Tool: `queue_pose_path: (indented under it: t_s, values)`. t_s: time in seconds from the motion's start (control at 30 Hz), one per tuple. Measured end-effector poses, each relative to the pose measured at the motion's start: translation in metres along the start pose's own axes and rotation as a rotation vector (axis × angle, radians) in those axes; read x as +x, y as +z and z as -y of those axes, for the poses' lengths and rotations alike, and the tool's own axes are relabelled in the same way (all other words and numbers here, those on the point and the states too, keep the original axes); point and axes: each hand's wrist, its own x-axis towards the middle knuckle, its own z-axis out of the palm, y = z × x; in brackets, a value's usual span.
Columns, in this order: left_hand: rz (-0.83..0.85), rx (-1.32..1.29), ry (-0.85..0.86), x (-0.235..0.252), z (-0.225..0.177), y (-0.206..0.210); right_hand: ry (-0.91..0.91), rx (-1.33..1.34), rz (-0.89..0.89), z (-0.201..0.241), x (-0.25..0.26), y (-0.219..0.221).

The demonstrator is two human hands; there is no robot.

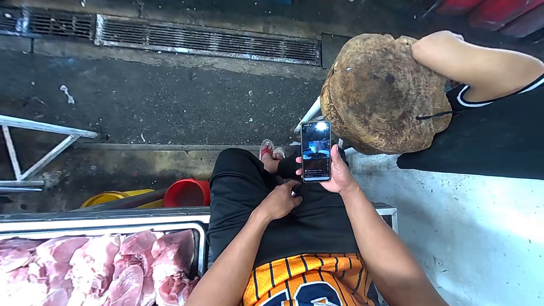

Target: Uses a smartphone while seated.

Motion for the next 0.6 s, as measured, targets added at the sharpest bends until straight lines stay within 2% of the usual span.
queue_pose_path:
  t_s: [0.6]
  values:
    - [0.006, 0.011, -0.005, -0.0009, -0.005, 0.0005, 0.006, 0.001, 0.017, -0.0019, 0.0008, 0.0015]
